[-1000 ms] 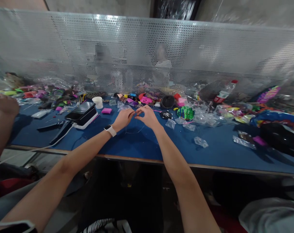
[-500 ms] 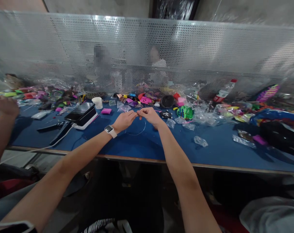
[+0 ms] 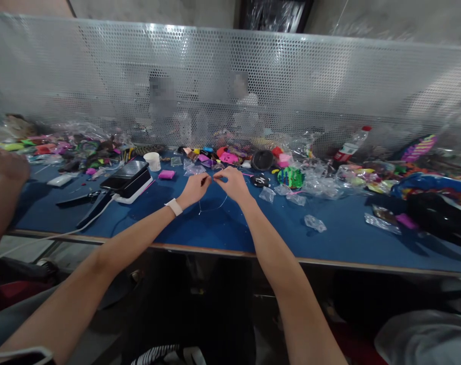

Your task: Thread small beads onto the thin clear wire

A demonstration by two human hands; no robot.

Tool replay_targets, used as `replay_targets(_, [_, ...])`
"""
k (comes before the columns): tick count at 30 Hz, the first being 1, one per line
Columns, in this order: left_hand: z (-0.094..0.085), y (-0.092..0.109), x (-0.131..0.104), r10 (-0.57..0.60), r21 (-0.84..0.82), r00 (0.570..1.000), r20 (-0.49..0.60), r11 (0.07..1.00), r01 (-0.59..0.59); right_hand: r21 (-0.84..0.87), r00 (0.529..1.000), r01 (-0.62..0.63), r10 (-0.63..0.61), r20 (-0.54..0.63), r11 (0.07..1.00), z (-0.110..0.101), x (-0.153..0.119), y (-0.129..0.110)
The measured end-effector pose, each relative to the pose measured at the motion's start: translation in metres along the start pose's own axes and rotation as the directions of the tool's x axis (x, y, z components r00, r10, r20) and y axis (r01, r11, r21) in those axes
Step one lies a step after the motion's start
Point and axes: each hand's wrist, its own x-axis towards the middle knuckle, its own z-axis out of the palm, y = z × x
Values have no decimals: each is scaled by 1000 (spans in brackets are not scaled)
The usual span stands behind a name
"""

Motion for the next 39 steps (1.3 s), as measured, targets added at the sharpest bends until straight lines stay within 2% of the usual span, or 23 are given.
replay_targets(6, [2, -2, 0, 31, -15, 999, -30, 999, -32, -155, 989, 131, -118, 90, 979, 1, 3, 6])
replay_targets(11, [1, -4, -1, 128, 51, 990, -54, 991, -125, -139, 990, 128, -118, 83, 982, 4, 4, 5])
replay_targets(15, [-4, -2, -2, 181, 129, 983, -40, 976, -175, -43, 999, 36, -35, 32, 998, 7, 3, 4])
replay_targets(18, [-8, 1, -3, 200, 182, 980, -6, 964, -196, 58, 996, -74, 71, 51, 996, 9, 3, 6])
replay_targets(22, [-11, 4, -3, 205, 206, 978, 19, 957, -205, 304, 961, -258, 211, 181, 917, 9, 4, 5])
replay_targets(25, [-10, 3, -1, 202, 173, 979, 12, 964, -201, 410, 957, -288, 242, 161, 866, 6, 3, 0])
replay_targets(27, [-10, 2, 0, 199, 149, 980, 7, 969, -198, 383, 974, -224, 196, 112, 896, 3, 2, -4])
replay_targets(31, [-10, 2, 0, 193, 124, 981, -3, 974, -192, 185, 996, -64, 52, 71, 981, -2, 0, -6])
replay_targets(35, [-11, 5, -1, 195, 118, 981, 9, 974, -195, 66, 994, -37, 30, 107, 997, -6, 1, -2])
replay_targets(39, [-9, 5, -3, 241, 123, 970, 44, 962, -244, 52, 992, -51, 45, 118, 997, -10, 1, -1])
